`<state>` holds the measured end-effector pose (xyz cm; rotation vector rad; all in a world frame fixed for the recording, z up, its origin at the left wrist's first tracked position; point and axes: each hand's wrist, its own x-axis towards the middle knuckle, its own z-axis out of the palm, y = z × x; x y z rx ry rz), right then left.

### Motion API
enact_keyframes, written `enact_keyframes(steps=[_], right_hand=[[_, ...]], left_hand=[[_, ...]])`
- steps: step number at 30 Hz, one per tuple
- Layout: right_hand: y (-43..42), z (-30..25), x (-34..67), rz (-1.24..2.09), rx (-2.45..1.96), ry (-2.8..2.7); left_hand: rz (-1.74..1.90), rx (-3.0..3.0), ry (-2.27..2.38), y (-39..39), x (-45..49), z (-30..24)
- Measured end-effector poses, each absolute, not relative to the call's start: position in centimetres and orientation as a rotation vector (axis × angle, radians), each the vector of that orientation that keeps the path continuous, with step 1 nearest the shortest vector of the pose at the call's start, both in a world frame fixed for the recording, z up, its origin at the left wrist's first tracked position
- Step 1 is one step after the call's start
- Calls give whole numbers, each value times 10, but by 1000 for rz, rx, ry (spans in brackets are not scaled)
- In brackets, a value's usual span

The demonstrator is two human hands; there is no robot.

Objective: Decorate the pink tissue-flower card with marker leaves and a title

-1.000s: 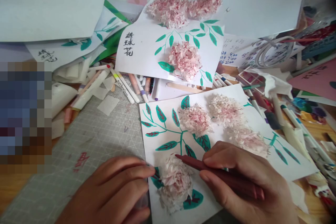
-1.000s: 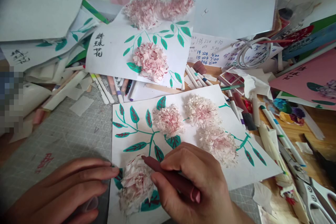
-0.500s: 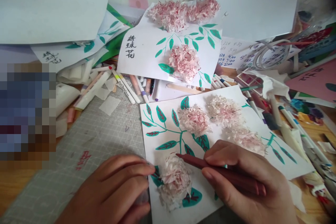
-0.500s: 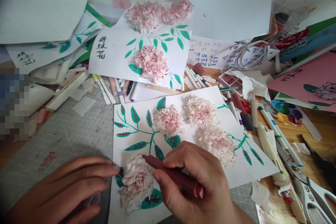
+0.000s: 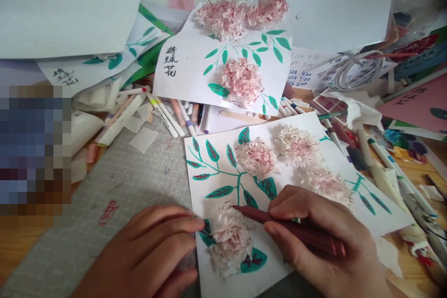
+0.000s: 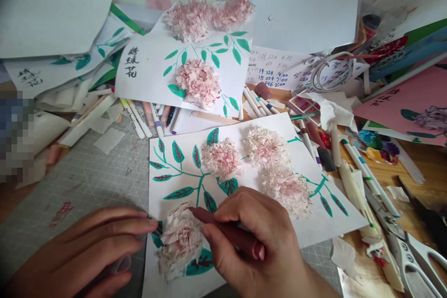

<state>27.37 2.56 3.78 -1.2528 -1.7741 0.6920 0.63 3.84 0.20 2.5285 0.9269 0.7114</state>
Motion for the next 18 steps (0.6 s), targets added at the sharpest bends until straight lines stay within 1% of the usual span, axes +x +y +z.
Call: enact_keyframes(steps=[18], right_hand=[[24, 40, 279, 730, -1292, -1722]], left_hand=[[710, 2469, 922, 35, 3, -3]])
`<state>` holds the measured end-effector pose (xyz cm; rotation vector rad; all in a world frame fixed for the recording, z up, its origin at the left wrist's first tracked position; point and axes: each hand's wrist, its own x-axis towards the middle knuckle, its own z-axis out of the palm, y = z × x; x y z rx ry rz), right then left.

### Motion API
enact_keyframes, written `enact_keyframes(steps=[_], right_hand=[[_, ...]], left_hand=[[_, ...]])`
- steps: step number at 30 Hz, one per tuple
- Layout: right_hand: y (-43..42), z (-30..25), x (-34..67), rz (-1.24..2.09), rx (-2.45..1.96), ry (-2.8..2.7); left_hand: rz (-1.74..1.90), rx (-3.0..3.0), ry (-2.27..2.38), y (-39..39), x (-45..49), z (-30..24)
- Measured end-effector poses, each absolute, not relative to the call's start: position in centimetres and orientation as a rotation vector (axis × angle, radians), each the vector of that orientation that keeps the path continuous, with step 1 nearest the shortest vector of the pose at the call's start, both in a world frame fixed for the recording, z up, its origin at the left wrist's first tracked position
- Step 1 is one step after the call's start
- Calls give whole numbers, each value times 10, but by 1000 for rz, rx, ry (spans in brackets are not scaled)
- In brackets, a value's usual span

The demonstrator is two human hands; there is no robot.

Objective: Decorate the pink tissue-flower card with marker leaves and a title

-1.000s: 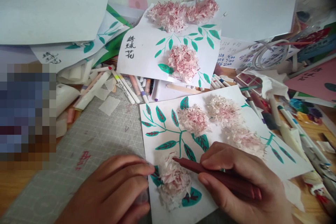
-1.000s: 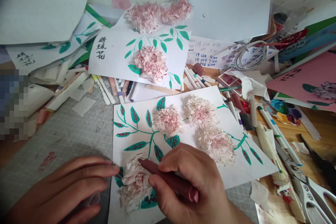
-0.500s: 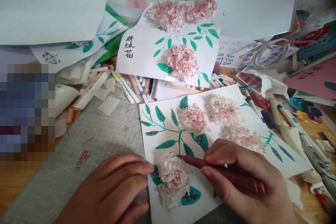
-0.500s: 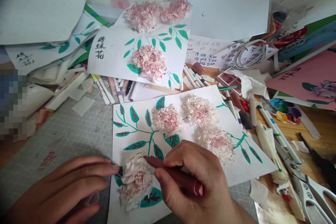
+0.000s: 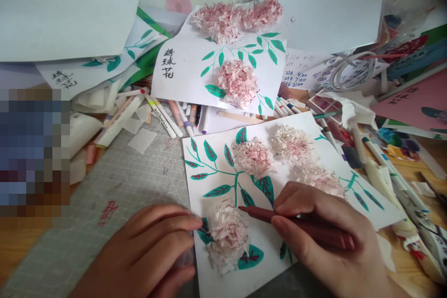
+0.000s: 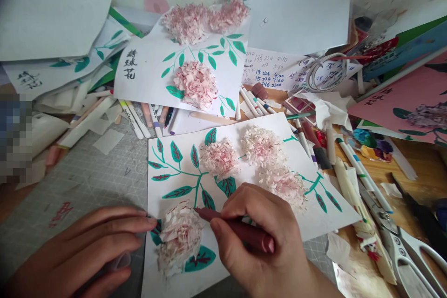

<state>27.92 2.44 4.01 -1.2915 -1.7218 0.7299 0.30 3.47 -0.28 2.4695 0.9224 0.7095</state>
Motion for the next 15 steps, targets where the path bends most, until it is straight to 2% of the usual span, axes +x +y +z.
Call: enact_keyframes(steps=[15], right_hand=[[22, 33, 282, 820, -1324, -1680]], left_hand=[[671, 2471, 894, 35, 1, -5]])
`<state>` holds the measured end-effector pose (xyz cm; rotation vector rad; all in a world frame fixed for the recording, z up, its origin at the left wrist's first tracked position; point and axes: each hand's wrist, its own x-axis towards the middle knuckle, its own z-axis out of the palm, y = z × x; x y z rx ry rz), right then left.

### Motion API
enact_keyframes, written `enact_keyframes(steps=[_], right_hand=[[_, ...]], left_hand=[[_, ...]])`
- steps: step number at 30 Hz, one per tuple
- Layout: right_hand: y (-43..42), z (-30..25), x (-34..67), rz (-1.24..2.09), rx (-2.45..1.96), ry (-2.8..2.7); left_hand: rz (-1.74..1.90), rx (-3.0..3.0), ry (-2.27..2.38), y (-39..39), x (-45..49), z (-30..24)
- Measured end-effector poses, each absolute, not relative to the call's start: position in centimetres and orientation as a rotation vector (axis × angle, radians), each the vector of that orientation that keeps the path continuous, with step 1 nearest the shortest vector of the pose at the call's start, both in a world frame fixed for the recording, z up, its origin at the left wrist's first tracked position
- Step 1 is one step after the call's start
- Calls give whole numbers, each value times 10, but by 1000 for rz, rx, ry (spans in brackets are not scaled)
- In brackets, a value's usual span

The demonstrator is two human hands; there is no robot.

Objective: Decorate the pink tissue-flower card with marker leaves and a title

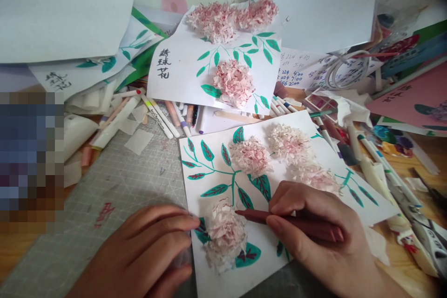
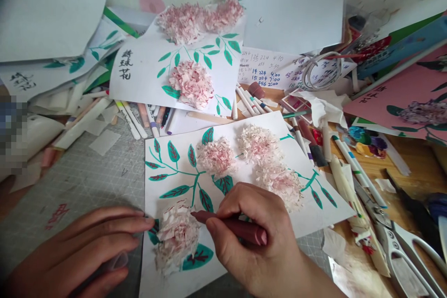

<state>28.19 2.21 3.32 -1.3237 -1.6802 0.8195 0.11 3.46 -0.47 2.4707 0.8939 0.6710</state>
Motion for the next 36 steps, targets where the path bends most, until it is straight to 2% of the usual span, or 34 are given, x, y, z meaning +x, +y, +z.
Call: enact_keyframes(steps=[24, 30, 36], right_hand=[[19, 32, 282, 880, -1156, -1664], [17, 34, 280, 846, -1146, -1681], [13, 32, 273, 857, -991, -1802]], left_hand=[[483, 2537, 855, 39, 2, 11], [645, 2520, 812, 34, 5, 14], [641, 2511, 714, 31, 11, 16]])
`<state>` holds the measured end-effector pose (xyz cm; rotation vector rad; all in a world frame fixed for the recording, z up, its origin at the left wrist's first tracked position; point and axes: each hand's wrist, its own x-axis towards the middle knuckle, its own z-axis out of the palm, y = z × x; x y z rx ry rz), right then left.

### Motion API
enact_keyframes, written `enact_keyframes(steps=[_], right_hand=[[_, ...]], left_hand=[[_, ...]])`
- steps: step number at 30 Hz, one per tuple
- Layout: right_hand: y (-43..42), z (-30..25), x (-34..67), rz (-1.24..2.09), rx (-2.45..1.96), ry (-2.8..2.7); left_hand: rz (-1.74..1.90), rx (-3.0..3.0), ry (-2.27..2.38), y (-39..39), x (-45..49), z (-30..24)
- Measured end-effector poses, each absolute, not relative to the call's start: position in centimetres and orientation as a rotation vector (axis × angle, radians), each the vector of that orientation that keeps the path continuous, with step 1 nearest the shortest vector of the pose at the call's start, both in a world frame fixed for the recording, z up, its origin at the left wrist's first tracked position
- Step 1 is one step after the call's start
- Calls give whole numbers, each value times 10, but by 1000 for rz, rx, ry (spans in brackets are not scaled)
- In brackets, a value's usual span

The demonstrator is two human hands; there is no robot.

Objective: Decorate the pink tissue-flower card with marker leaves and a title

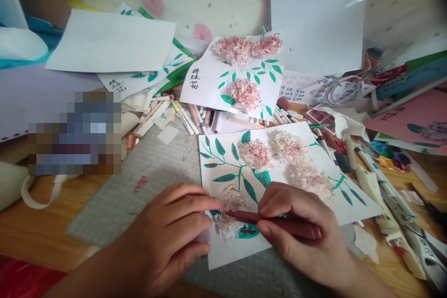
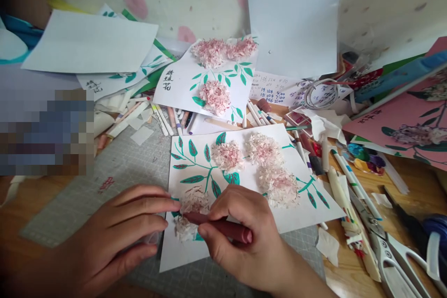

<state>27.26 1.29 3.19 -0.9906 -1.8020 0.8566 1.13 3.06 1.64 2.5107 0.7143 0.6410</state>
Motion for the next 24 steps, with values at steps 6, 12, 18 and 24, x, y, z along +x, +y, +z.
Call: enact_keyframes(steps=[6, 12, 18, 24], right_hand=[[14, 30, 272, 803, -1009, -1794], [15, 31, 271, 771, -1006, -1829], [13, 32, 271, 766, -1015, -1808], [14, 32, 271, 726, -1006, -1865]], left_hand=[[677, 2472, 724, 30, 14, 14], [742, 2461, 726, 30, 15, 12], [775, 2430, 725, 30, 17, 10], [803, 2423, 739, 30, 17, 9]])
